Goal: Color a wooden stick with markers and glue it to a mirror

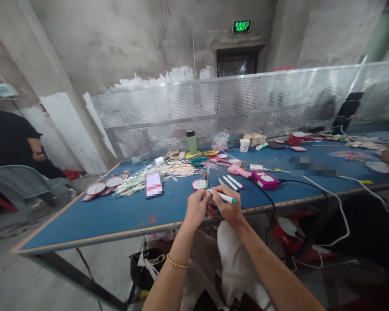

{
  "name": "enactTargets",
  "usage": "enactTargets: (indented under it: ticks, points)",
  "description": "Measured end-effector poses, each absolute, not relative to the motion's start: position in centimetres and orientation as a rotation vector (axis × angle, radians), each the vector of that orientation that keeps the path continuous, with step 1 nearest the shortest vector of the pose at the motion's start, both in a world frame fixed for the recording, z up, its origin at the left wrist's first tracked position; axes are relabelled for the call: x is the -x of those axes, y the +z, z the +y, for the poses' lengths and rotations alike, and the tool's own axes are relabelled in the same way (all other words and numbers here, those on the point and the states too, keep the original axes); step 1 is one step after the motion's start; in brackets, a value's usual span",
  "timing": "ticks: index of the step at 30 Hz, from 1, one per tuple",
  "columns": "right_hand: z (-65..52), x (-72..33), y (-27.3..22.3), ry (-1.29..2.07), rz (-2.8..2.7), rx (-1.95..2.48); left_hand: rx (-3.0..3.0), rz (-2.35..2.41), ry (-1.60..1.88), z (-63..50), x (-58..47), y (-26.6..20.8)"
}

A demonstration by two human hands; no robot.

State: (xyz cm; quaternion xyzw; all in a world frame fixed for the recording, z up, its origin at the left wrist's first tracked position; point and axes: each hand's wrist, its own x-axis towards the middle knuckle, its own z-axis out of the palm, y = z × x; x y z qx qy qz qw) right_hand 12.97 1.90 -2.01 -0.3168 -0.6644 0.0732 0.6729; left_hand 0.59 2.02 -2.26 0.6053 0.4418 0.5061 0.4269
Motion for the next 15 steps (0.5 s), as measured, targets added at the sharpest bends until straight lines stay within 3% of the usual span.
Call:
enactTargets:
  ticks: [15]
  points:
    - [2.09, -12.83, -2.26, 0.147, -1.479, 0.715, -1.521, 1.111, 1.266, 2.03, -0.46, -2.22]
